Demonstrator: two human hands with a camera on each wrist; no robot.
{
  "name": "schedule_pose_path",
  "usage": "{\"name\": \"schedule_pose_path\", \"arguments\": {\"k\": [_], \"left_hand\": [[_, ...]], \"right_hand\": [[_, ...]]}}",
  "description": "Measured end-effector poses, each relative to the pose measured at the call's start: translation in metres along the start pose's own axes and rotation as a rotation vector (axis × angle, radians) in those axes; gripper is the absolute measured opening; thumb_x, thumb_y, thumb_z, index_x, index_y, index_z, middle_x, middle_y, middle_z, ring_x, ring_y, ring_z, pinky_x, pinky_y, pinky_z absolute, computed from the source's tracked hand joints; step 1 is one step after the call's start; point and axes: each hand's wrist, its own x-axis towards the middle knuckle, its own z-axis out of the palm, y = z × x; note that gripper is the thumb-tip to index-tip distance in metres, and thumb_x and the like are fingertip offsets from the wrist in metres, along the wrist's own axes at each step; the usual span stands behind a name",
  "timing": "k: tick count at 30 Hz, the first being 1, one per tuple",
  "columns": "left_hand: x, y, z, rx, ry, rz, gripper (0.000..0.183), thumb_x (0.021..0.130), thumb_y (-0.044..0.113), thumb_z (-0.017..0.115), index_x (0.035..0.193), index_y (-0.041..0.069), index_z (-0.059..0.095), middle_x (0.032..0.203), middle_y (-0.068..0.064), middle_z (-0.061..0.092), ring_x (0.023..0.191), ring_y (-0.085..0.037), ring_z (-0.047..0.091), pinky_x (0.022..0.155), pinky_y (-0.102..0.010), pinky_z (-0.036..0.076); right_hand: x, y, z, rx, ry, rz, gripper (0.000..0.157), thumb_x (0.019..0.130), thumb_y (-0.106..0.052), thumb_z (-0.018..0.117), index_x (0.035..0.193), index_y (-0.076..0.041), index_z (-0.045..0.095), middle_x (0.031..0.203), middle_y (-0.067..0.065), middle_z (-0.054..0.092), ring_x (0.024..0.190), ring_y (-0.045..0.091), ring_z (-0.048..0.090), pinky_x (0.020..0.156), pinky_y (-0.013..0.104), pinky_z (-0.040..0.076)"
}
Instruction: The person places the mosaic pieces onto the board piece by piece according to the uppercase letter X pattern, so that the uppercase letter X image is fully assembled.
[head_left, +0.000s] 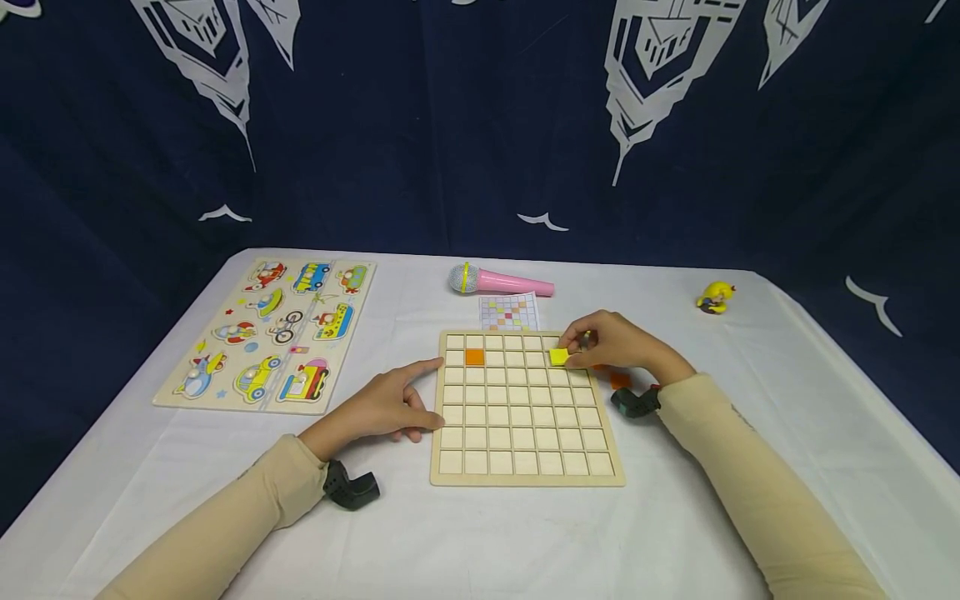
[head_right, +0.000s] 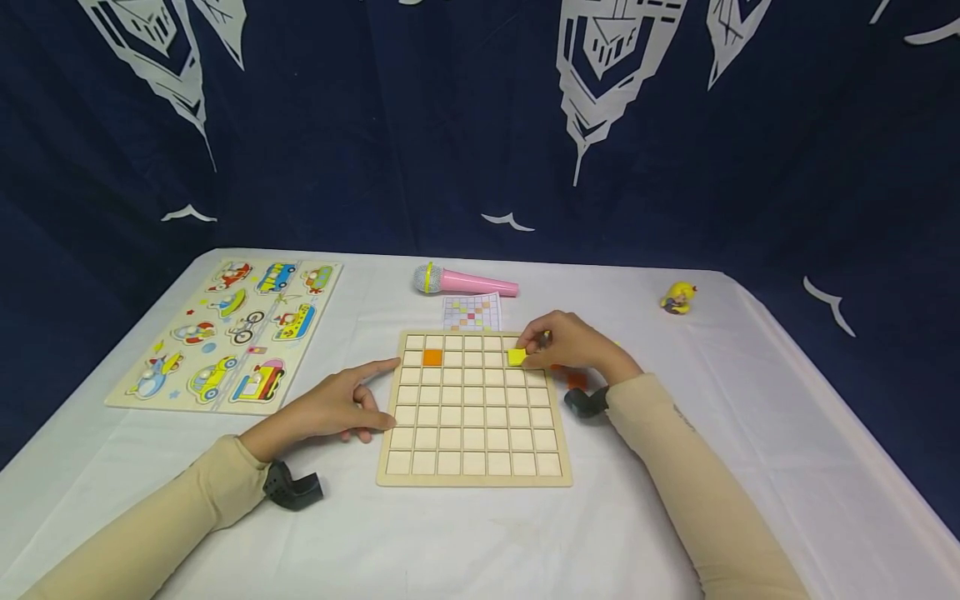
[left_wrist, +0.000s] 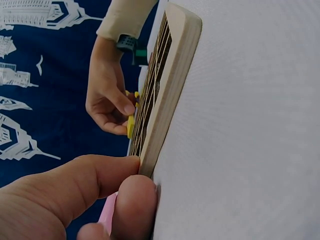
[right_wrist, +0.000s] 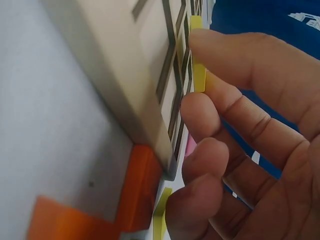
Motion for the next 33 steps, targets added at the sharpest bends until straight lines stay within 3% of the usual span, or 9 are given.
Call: {"name": "schedule_pose_path", "arguments": {"k": [17,25,33], "left_hand": [[-0.001,0.002,0.0,0.023,0.006,0.001,0.095,0.089,0.016,0.088,0.168,0.006,0.036,0.073,-0.005,0.07,0.056,-0.011,0.062,0.051,-0.024,0.045],[-0.001,0.002,0.0,0.02,0.005,0.001,0.096,0.089,0.016,0.088,0.168,0.006,0.036,0.072,-0.005,0.07,0.056,-0.011,0.062,0.052,-0.024,0.045],[-0.001,0.003,0.0,0.018,0.006,-0.002,0.096,0.089,0.016,0.088,0.168,0.006,0.035,0.073,-0.005,0.07,0.057,-0.011,0.063,0.052,-0.024,0.045]], "right_hand": [[0.003,-0.009,0.001,-0.026,-0.021,-0.01,0.017,0.09,-0.009,0.088,0.103,-0.003,0.08,0.086,-0.002,0.066,0.074,0.016,0.051,0.071,0.028,0.042],[-0.007,-0.005,-0.006,-0.02,0.012,0.012,0.02,0.095,-0.014,0.084,0.111,-0.004,0.081,0.094,-0.001,0.071,0.081,0.019,0.053,0.078,0.032,0.045],[-0.026,0.003,-0.012,-0.014,0.063,-0.034,0.016,0.097,-0.012,0.081,0.111,-0.004,0.083,0.109,0.007,0.078,0.081,0.018,0.056,0.075,0.028,0.048]]}}
